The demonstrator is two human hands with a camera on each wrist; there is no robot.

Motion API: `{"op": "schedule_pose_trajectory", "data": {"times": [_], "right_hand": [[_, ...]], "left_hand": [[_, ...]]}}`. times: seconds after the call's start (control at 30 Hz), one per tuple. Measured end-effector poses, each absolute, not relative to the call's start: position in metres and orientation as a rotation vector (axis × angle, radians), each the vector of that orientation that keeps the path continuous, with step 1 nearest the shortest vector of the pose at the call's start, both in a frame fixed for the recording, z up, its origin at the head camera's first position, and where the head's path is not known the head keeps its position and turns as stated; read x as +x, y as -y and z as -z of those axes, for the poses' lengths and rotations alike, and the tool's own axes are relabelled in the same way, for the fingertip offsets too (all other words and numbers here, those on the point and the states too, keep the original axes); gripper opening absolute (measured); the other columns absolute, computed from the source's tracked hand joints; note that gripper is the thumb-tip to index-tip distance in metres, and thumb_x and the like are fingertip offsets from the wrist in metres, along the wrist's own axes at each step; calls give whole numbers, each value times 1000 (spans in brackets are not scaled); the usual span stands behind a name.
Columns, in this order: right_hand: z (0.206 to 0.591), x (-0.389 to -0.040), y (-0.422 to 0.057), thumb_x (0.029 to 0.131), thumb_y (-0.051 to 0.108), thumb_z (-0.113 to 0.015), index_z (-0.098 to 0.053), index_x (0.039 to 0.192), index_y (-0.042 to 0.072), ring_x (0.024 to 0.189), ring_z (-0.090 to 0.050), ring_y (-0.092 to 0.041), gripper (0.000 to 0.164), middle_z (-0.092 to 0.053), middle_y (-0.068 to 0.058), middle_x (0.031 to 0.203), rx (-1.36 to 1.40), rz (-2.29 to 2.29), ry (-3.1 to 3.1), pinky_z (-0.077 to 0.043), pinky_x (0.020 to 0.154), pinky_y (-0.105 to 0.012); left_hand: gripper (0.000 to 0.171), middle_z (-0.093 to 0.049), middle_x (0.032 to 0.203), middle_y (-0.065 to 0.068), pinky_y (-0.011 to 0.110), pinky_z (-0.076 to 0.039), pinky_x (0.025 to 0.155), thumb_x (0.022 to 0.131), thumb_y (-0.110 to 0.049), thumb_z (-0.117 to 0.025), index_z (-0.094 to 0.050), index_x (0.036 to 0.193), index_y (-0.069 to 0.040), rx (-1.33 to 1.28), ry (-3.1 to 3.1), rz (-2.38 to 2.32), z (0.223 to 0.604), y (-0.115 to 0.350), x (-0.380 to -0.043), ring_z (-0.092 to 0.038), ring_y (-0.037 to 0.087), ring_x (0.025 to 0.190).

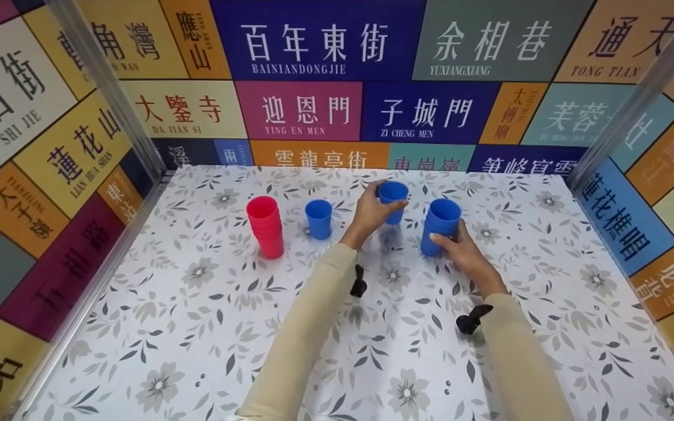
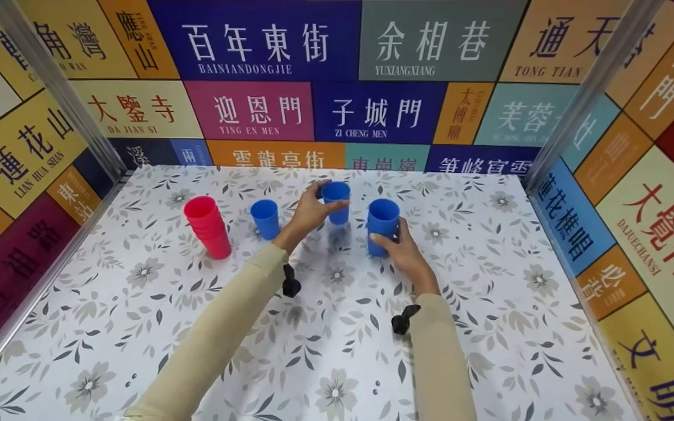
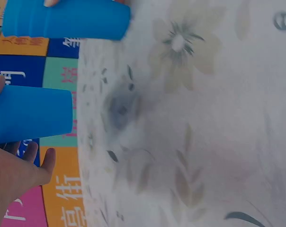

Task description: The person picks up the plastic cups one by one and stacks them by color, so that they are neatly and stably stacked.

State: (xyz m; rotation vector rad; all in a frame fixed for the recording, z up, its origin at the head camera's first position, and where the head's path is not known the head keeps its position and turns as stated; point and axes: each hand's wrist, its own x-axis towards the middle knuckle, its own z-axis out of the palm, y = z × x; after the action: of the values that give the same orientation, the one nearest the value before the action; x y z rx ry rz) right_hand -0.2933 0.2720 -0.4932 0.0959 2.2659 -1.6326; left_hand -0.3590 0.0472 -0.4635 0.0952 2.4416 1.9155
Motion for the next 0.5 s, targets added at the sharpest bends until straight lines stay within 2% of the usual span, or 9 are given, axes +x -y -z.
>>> {"op": "schedule_pose_trajectory", "data": {"times": [0.2,0.5], "right_hand": [[504,-300,-276,96,50,-61,19,158,29,156,3,-39,103,12,-12,169,45,1679,-2273,-14,123,-65],[520,-307,-280,91,60,-63,15,159,34,156,-1,-40,106,8,-10,170,49,1666,-2298,-15,119,-71]], "left_hand": [[79,-53,146,15,40,-49,109,83,-28,-82,-42,148,-5,190,-2457,-1936,443,-54,-356,-57,27,130],[78,-52,148,10,41,-47,111,80,-31,-85,-46,145,-11,258,-2439,-1952,414,-59,-345,-52,25,135]]}}
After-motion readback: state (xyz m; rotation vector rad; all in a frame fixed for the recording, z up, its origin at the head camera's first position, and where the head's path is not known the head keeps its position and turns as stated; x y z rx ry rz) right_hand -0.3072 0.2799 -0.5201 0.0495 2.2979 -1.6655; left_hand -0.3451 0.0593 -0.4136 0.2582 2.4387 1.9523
